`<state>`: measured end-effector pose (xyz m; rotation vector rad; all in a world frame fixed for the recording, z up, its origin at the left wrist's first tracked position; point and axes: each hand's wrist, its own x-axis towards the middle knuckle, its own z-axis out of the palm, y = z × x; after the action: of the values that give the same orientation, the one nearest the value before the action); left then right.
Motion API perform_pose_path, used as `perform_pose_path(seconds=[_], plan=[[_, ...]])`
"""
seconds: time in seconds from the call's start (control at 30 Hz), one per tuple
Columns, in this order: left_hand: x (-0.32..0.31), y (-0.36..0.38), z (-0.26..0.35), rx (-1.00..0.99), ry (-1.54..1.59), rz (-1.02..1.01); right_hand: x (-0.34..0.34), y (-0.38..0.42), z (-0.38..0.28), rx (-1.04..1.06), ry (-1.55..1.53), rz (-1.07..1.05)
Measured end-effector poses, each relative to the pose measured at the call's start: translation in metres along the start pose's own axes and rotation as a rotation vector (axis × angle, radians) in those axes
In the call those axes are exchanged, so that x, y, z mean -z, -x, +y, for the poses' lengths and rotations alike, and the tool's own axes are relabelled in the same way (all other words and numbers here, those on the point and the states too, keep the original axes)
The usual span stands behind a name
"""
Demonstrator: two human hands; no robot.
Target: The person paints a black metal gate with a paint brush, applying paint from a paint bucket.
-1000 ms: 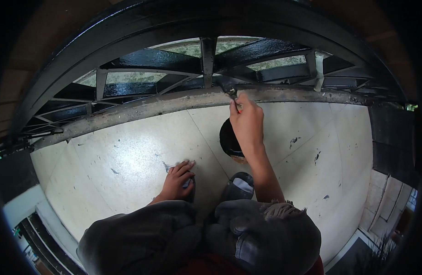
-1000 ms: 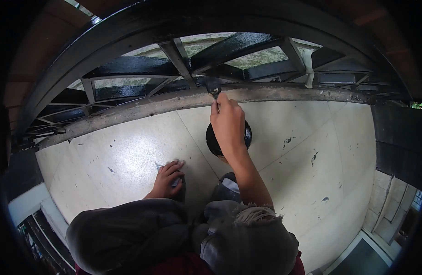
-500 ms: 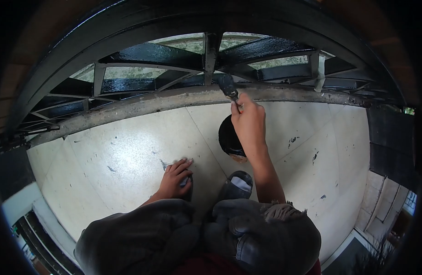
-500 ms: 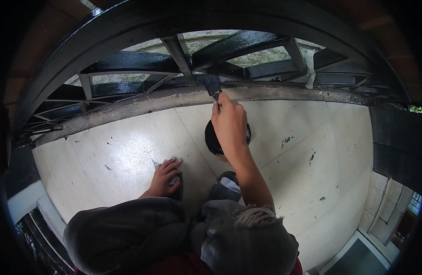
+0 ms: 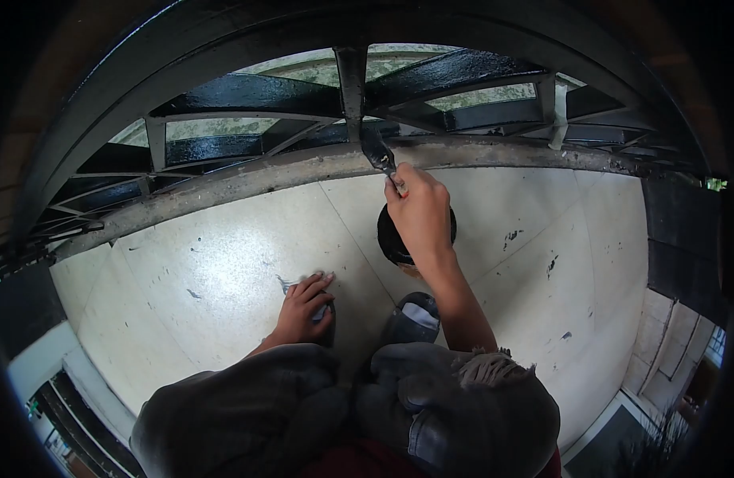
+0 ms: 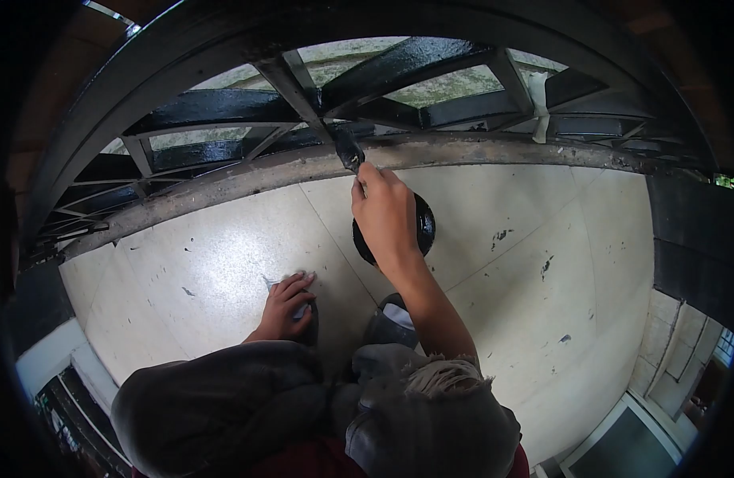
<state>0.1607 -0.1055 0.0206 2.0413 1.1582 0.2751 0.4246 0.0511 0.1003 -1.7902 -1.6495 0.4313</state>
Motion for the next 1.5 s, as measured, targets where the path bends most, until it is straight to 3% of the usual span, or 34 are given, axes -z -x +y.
perform_pose_path(seconds=[0.1, 0.23, 0.43, 0.5, 0.8, 0.97, 1.1, 1.17, 1.23, 1.3, 1.37, 1.43, 1.5], plan=[[0.003, -0.002, 0.000, 0.001, -0.010, -0.001, 0.012, 0.012, -0.001, -0.075, -0.121, 0.028], [0.001, -0.001, -0.001, 0.008, -0.010, -0.005, -0.011, 0.001, 0.005, -0.020, -0.020, 0.014], [0.002, -0.001, 0.001, 0.002, -0.015, -0.002, 0.004, 0.007, 0.001, -0.032, -0.119, 0.114], [0.001, -0.001, 0.000, -0.009, -0.016, 0.000, -0.005, 0.001, 0.006, 0.008, -0.004, 0.007], [0.000, -0.001, -0.001, -0.010, -0.030, 0.017, 0.015, 0.001, 0.001, -0.022, -0.078, 0.068], [0.000, -0.002, 0.001, 0.003, -0.026, 0.004, -0.007, 0.001, 0.014, -0.015, 0.011, 0.025], [0.001, 0.000, 0.001, -0.007, -0.027, 0.010, 0.003, 0.001, 0.008, 0.021, 0.061, 0.170], [0.000, 0.001, 0.000, -0.015, -0.019, 0.016, -0.014, 0.001, 0.018, 0.023, 0.104, -0.005], [0.000, 0.000, -0.002, -0.016, -0.018, 0.018, 0.001, -0.005, 0.021, 0.015, 0.022, 0.048], [-0.002, 0.000, -0.002, -0.026, -0.004, 0.021, 0.021, -0.003, 0.021, -0.138, -0.003, 0.065], [-0.001, 0.000, -0.001, -0.026, -0.009, 0.028, 0.013, 0.007, 0.029, -0.095, 0.031, 0.130], [0.001, 0.000, 0.000, 0.001, 0.005, 0.018, 0.008, 0.020, 0.024, -0.161, 0.244, -0.061], [0.002, -0.001, -0.001, 0.006, 0.009, 0.020, 0.016, 0.024, 0.018, -0.102, 0.156, -0.035]])
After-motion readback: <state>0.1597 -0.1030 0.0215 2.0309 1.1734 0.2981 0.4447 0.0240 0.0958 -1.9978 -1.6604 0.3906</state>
